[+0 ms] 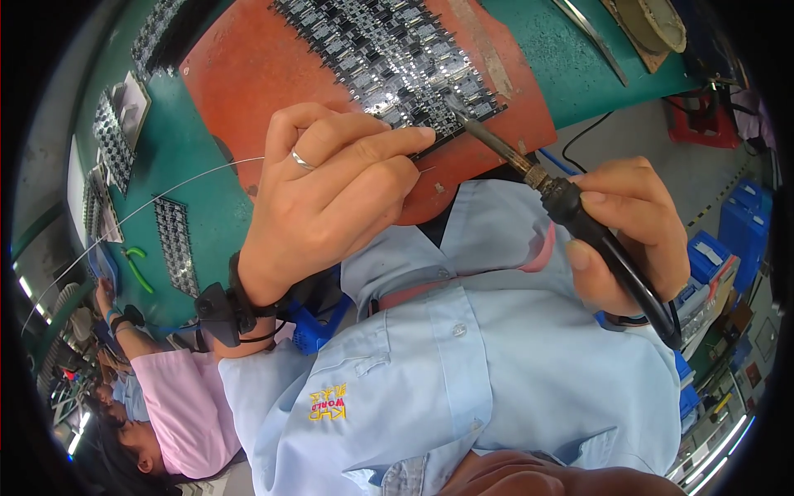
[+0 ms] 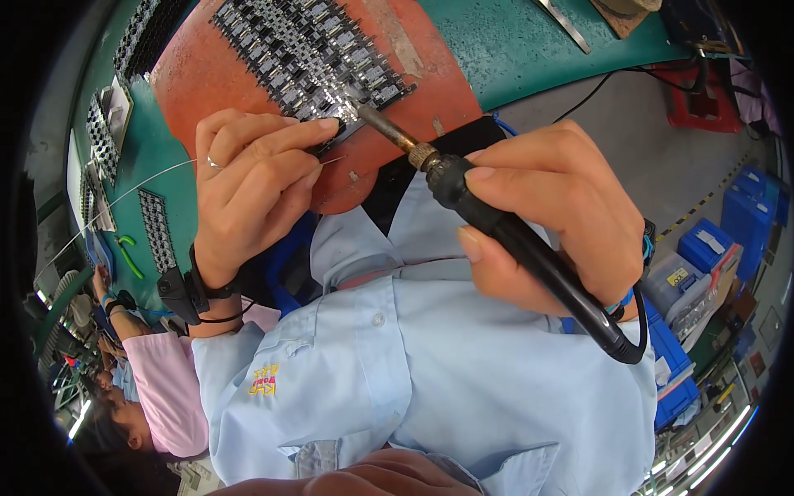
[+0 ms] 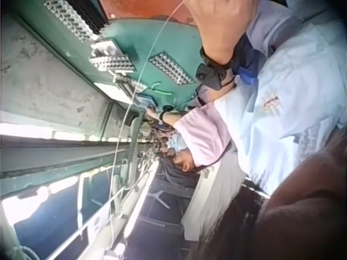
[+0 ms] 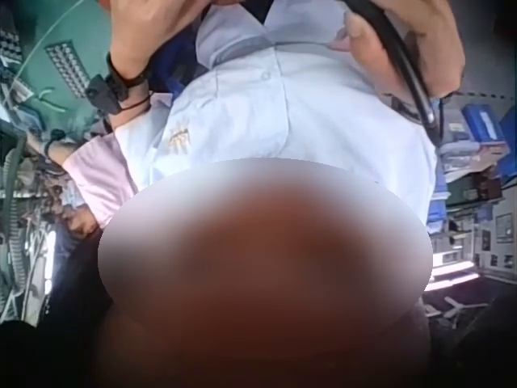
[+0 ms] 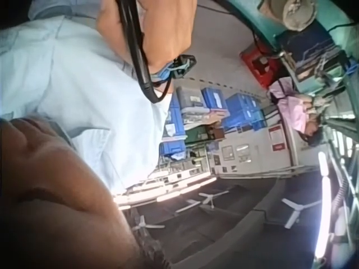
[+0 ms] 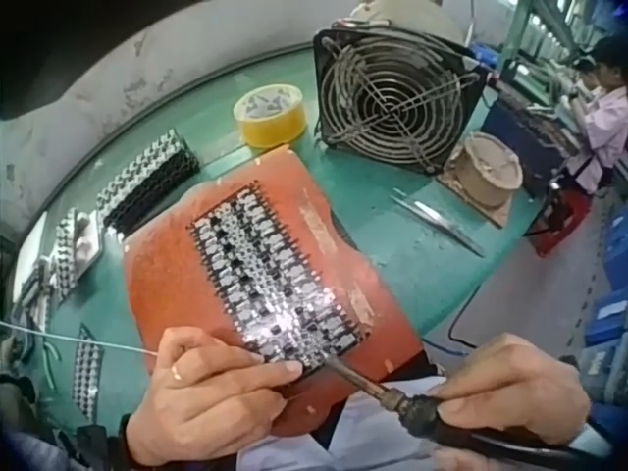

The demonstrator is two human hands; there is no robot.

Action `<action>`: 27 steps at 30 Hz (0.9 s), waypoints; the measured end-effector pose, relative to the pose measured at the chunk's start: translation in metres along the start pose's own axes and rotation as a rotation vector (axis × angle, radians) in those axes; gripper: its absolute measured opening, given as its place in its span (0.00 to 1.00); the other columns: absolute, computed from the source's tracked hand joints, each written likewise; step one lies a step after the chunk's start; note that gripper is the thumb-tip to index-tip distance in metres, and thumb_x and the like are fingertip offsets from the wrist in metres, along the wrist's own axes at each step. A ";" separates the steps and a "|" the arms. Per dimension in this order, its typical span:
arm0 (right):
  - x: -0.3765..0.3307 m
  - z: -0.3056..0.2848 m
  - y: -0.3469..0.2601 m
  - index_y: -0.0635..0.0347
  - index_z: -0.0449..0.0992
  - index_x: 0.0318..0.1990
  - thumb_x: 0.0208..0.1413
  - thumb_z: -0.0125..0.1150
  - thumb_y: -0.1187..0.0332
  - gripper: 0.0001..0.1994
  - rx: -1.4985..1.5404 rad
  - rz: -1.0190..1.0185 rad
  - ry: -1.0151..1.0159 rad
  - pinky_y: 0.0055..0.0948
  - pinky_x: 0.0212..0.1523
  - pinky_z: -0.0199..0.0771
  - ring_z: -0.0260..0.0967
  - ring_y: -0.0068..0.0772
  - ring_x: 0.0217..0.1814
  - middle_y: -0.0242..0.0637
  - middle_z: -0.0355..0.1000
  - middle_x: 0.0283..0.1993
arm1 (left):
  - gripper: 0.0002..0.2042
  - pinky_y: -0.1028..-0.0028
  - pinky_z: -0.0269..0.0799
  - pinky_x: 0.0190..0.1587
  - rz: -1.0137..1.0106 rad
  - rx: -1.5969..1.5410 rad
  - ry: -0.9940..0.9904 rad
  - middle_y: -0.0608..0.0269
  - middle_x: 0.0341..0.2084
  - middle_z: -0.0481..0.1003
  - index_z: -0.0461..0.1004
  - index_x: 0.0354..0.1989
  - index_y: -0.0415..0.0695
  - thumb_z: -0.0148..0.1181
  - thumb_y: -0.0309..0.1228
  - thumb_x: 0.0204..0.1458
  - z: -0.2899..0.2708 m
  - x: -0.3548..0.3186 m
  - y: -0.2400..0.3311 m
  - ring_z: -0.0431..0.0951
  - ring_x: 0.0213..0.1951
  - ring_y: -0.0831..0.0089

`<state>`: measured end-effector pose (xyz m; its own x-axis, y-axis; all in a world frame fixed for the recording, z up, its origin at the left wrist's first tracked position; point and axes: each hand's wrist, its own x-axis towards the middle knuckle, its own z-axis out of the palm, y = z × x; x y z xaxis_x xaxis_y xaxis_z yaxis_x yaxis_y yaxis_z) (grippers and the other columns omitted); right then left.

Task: Soldering electronic components onto a printed circuit board at a workstation.

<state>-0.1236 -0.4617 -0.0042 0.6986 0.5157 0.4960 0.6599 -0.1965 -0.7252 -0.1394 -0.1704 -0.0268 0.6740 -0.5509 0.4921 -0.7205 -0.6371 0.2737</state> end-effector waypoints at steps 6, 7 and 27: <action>0.007 0.000 0.000 0.70 0.77 0.41 0.44 0.71 0.76 0.15 0.019 0.039 -0.029 0.31 0.33 0.75 0.76 0.41 0.33 0.51 0.78 0.37 | 0.11 0.67 0.66 0.46 -0.006 0.002 0.020 0.70 0.42 0.83 0.75 0.30 0.46 0.67 0.23 0.35 -0.003 0.000 0.001 0.78 0.40 0.71; 0.007 0.000 0.001 0.70 0.77 0.41 0.44 0.71 0.76 0.15 0.020 0.035 -0.029 0.31 0.33 0.75 0.76 0.41 0.33 0.51 0.78 0.37 | 0.11 0.66 0.66 0.45 -0.014 -0.004 0.015 0.69 0.40 0.82 0.75 0.30 0.46 0.67 0.23 0.36 -0.003 0.000 0.002 0.78 0.40 0.70; 0.014 -0.003 0.003 0.71 0.74 0.46 0.52 0.69 0.71 0.17 0.011 0.035 -0.175 0.30 0.36 0.72 0.74 0.38 0.36 0.57 0.76 0.43 | 0.09 0.70 0.68 0.26 -0.250 -0.100 0.053 0.60 0.26 0.69 0.78 0.34 0.39 0.71 0.19 0.44 -0.021 0.014 -0.002 0.72 0.27 0.67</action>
<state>-0.1106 -0.4578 0.0023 0.6621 0.6459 0.3802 0.6319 -0.2083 -0.7465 -0.1320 -0.1649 -0.0031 0.8253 -0.3525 0.4411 -0.5472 -0.6921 0.4707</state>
